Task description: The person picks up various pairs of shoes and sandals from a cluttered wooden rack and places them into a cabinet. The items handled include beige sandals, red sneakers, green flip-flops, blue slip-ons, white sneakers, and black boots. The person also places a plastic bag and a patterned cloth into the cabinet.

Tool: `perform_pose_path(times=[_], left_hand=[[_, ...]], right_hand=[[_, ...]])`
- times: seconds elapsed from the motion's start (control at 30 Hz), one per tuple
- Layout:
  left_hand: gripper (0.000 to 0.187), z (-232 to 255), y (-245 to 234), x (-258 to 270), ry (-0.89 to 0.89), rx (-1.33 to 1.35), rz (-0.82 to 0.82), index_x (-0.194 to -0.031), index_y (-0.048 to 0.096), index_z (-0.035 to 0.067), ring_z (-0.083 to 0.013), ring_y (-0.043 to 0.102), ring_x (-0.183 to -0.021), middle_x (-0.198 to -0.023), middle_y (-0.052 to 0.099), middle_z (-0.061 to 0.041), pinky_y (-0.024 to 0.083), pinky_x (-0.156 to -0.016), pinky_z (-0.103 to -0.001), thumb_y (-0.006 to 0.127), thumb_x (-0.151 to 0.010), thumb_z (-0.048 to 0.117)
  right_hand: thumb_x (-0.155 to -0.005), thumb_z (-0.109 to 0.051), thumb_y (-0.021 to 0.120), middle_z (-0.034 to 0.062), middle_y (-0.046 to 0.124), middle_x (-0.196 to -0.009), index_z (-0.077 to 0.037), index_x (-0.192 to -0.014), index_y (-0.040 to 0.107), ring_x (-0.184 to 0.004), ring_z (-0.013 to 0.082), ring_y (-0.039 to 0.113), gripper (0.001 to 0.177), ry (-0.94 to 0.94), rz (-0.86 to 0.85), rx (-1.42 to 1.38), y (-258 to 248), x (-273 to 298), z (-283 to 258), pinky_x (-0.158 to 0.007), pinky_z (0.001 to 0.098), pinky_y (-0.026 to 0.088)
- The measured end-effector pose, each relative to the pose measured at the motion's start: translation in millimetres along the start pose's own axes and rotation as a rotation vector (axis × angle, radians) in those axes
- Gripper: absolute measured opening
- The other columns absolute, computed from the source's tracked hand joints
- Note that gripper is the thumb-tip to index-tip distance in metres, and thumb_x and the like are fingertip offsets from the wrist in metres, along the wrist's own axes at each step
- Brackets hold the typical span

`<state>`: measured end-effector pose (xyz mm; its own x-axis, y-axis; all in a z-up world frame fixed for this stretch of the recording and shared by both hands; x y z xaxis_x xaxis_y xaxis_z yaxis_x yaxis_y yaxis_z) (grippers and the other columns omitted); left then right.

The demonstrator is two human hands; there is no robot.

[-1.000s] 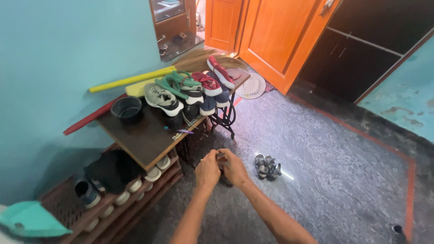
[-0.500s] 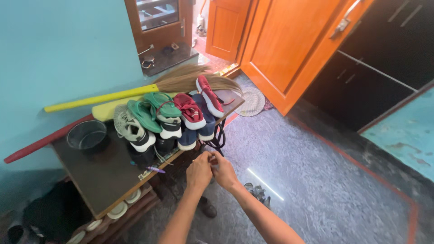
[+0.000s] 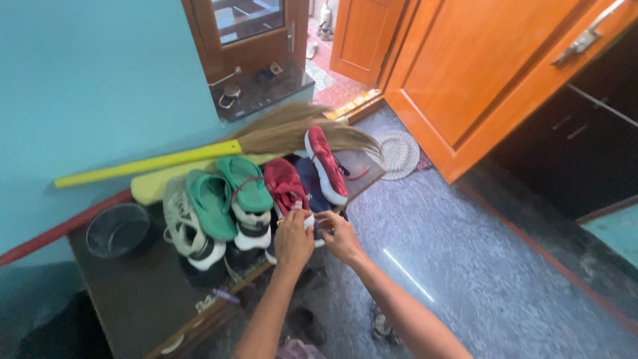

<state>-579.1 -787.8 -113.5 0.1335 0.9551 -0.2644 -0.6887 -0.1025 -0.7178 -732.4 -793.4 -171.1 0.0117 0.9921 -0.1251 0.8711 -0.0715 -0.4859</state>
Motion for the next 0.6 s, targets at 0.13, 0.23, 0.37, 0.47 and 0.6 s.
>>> perform_pose_path(times=[0.13, 0.23, 0.37, 0.47, 0.6], left_hand=[[0.051, -16.1, 23.2, -33.4, -0.031, -0.145, 0.099, -0.121, 0.059, 0.008, -0.0391, 0.06, -0.114, -0.122, 0.064, -0.015, 0.047, -0.093, -0.051, 0.081, -0.077, 0.023], [0.07, -26.9, 42.8, -39.3, -0.09, -0.201, 0.067, -0.128, 0.053, 0.006, -0.0406, 0.055, -0.118, -0.125, 0.062, -0.017, 0.043, -0.094, -0.055, 0.085, -0.072, 0.033], [0.076, -29.3, 54.1, -38.7, -0.224, -0.277, 0.064, -0.134, 0.05, 0.005, -0.0379, 0.055, -0.121, -0.124, 0.062, -0.016, 0.043, -0.097, -0.053, 0.085, -0.072, 0.033], [0.07, -26.9, 55.6, -48.8, -0.303, -0.313, 0.094, -0.129, 0.052, 0.008, -0.0374, 0.054, -0.121, -0.121, 0.064, -0.013, 0.041, -0.1, -0.052, 0.085, -0.071, 0.031], [0.059, -29.3, 61.3, -54.8, -0.347, -0.307, 0.15, -0.124, 0.054, 0.01, -0.0348, 0.055, -0.119, -0.117, 0.067, -0.011, 0.039, -0.104, -0.05, 0.083, -0.075, 0.026]], right_hand=[[-0.083, -0.001, 0.074, 0.0119, 0.073, -0.111, -0.011, -0.126, 0.066, -0.1, 0.0231, 0.073, 0.044, 0.042, 0.061, 0.014, -18.1, -37.7, 30.8, -0.088, 0.0359, 0.058], [-0.08, -0.001, 0.074, 0.015, 0.065, -0.12, -0.011, -0.129, 0.062, -0.107, 0.0257, 0.066, 0.052, 0.058, 0.089, 0.001, -22.6, -66.2, 49.7, -0.086, 0.0367, 0.061], [-0.077, -0.003, 0.077, 0.0188, 0.064, -0.118, -0.01, -0.133, 0.059, -0.11, 0.0326, 0.063, 0.06, -0.095, 0.11, 0.122, -36.4, -113.7, 62.6, -0.096, 0.0417, 0.052], [-0.076, -0.006, 0.078, 0.021, 0.064, -0.115, -0.009, -0.132, 0.055, -0.111, 0.0404, 0.061, 0.061, -0.163, -0.029, 0.172, -32.1, -139.6, 71.1, -0.095, 0.0458, 0.048], [-0.079, -0.008, 0.073, 0.0178, 0.064, -0.108, -0.013, -0.125, 0.058, -0.106, 0.0396, 0.062, 0.049, -0.145, -0.168, 0.259, -24.2, -155.6, 82.8, -0.09, 0.0463, 0.05]])
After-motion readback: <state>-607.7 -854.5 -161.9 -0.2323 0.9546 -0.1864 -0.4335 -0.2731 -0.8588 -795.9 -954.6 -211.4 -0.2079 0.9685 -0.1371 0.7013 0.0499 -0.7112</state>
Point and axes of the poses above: each hand's wrist, its own x-axis away from the middle knuckle, its own y-axis out of the palm, z = x × y, the point moved 5 cm from there along -x, towards the middle knuckle
